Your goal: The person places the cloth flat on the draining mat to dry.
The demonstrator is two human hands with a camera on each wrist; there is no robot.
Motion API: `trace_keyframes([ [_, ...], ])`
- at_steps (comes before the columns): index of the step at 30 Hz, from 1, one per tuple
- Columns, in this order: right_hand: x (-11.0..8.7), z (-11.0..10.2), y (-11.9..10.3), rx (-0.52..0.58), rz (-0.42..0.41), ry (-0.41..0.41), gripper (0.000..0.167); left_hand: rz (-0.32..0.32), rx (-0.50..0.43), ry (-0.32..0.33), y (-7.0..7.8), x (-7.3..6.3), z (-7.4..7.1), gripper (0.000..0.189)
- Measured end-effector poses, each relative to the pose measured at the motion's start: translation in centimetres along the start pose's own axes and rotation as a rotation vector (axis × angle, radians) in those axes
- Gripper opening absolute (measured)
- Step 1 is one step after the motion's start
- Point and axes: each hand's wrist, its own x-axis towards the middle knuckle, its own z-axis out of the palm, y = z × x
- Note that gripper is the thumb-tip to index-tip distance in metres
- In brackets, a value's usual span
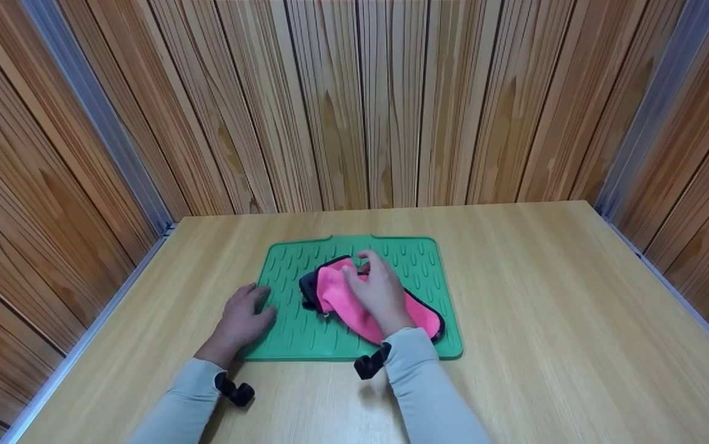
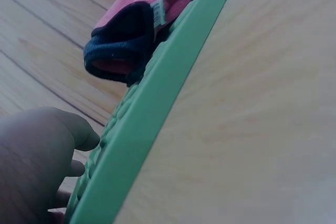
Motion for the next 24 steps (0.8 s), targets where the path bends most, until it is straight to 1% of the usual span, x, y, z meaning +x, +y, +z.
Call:
trace_keyframes([
  [5, -0.5, -2.2, 0.6, -0.029, -0.033, 0.037, 0.049, 0.05, -0.008, 0.018, 0.7, -0.4, 0.1, 0.051],
  [8, -0.7, -3.4, 1.4, -0.048, -0.041, 0.056, 0.048, 0.076, -0.013, 0.002, 1.3, -0.5, 0.4, 0.046],
  [11, -0.8, -4.4, 2.4, -0.065, -0.022, 0.047, 0.051, 0.104, -0.008, -0.008, 1.9, -0.6, 0.7, 0.04],
  [14, -1.1, -5.2, 3.3, -0.075, 0.003, 0.032, 0.054, 0.114, -0.002, -0.012, 2.4, -0.8, 0.9, 0.038],
  [20, -1.5, -6.6, 4.7, -0.086, 0.036, 0.028, 0.054, 0.139, -0.033, -0.027, 3.2, -1.0, 1.3, 0.041],
  [24, -1.9, -7.2, 5.6, -0.134, 0.043, 0.017, 0.054, 0.123, -0.064, -0.01, 3.8, -1.2, 1.7, 0.039],
])
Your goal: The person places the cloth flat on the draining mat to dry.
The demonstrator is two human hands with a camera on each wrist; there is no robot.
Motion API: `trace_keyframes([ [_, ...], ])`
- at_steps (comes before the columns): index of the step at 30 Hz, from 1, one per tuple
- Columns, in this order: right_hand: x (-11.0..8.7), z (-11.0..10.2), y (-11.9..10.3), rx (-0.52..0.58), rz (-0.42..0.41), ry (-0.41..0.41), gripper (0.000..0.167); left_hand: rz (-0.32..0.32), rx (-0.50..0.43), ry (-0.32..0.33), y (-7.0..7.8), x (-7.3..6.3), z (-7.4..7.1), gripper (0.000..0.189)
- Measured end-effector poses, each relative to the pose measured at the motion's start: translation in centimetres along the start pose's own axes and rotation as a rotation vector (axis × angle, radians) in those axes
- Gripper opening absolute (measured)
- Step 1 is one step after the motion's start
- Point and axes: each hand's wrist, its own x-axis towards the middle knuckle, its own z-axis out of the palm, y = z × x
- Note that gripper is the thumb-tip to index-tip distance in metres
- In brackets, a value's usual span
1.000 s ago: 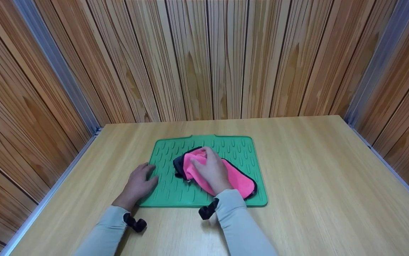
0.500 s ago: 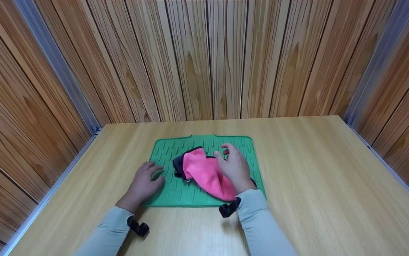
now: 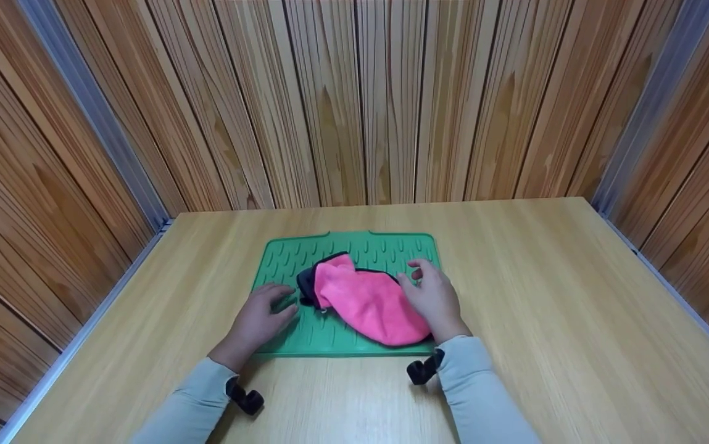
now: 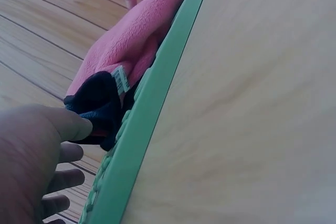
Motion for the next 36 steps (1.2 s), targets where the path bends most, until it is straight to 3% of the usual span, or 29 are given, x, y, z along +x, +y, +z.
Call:
trace_keyframes([
  [4, -0.3, -0.3, 1.0, -0.069, -0.018, -0.009, 0.049, -0.03, -0.049, 0.007, 0.7, -0.2, 0.5, 0.032],
  [10, -0.6, -0.3, 1.8, -0.139, -0.019, -0.028, 0.043, -0.027, -0.106, -0.023, 1.8, -0.5, 1.4, 0.033],
  [19, -0.4, 0.8, 2.3, -0.214, -0.066, -0.005, 0.036, -0.025, -0.067, 0.028, 3.4, -0.7, 2.7, 0.038],
  [36, -0.9, 1.4, 2.0, -0.283, -0.092, 0.05, 0.034, 0.038, -0.149, 0.071, 2.8, 0.1, 4.1, 0.018],
])
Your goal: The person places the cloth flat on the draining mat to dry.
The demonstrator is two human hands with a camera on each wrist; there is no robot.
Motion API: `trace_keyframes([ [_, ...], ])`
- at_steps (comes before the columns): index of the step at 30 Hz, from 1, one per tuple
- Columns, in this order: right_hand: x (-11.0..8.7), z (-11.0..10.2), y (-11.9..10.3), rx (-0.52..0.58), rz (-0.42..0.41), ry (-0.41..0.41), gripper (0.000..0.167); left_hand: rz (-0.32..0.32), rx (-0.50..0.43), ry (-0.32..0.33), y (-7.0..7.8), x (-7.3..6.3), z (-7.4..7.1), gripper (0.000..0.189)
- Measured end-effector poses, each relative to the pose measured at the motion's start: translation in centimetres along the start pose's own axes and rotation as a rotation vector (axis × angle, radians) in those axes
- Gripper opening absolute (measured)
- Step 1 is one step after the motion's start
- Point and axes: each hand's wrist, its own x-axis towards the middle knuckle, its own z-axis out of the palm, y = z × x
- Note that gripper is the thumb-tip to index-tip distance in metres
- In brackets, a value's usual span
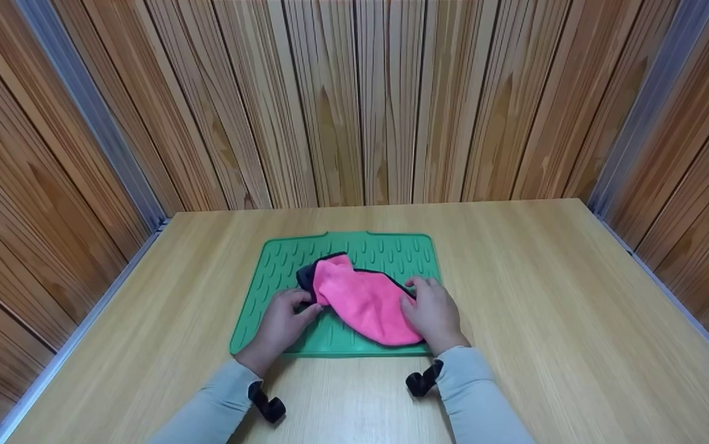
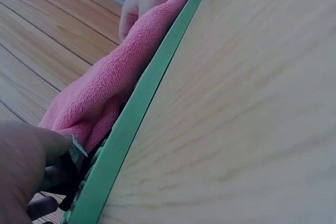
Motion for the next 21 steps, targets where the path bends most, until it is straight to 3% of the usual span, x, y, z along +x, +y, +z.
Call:
trace_keyframes([
  [6, 0.0, 0.1, -0.1, -0.071, -0.012, 0.006, 0.035, -0.012, -0.004, 0.012, -1.5, 0.7, 0.5, 0.017],
  [12, 0.0, 0.0, 0.0, -0.067, -0.011, 0.015, 0.029, -0.06, -0.029, 0.002, -0.1, 0.0, -1.1, 0.025],
  [21, -0.1, -0.3, 0.6, -0.037, 0.009, 0.068, 0.03, -0.146, -0.003, 0.02, -0.5, 0.0, -2.5, 0.022],
])
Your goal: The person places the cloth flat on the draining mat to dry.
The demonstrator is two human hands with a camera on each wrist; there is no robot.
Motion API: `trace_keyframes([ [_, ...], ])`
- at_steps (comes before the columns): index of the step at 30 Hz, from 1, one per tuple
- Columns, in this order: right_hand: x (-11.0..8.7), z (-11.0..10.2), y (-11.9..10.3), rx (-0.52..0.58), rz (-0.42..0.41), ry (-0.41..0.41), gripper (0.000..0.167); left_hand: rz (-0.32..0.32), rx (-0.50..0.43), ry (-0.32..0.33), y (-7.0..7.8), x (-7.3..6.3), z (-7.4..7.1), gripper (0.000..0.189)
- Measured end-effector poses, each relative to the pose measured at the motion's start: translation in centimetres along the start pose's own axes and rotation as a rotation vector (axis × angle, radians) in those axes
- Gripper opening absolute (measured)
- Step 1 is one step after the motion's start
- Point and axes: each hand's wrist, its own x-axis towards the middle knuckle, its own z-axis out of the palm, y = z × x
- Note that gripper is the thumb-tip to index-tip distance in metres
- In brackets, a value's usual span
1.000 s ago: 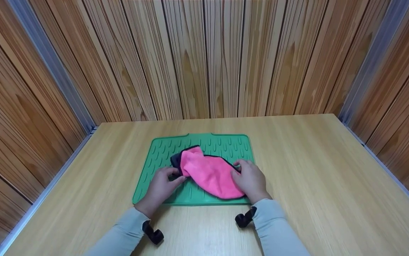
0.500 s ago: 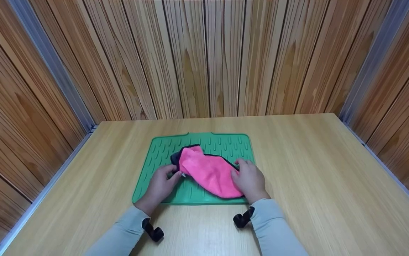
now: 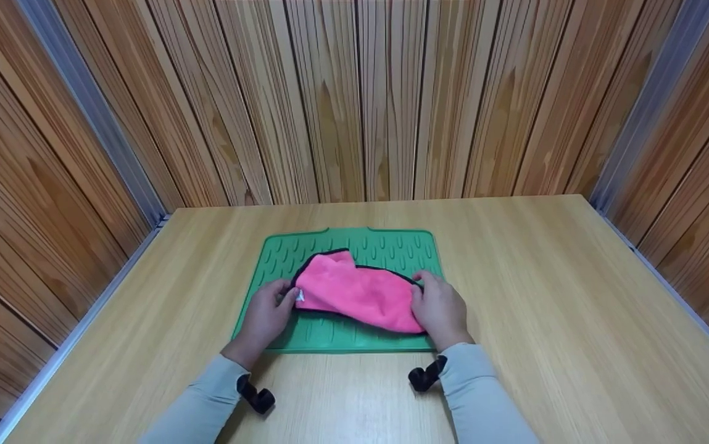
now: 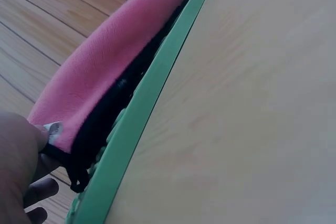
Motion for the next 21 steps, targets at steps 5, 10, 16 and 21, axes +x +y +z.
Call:
trace_keyframes([
  [5, 0.1, -0.3, 0.2, 0.041, 0.044, 0.023, 0.032, -0.005, 0.022, 0.03, -0.7, 0.3, -0.9, 0.019],
  [10, 0.0, -0.5, 0.4, 0.083, 0.056, 0.101, 0.027, -0.013, 0.066, 0.033, -1.4, 0.3, -1.7, 0.019],
  [16, 0.1, -0.6, 0.6, 0.12, 0.059, 0.143, 0.027, -0.035, 0.061, 0.004, -1.8, 0.5, -2.3, 0.017],
  [21, 0.3, -0.6, 0.4, 0.088, 0.076, 0.057, 0.035, -0.063, 0.048, -0.031, -2.0, 0.6, -2.1, 0.017],
])
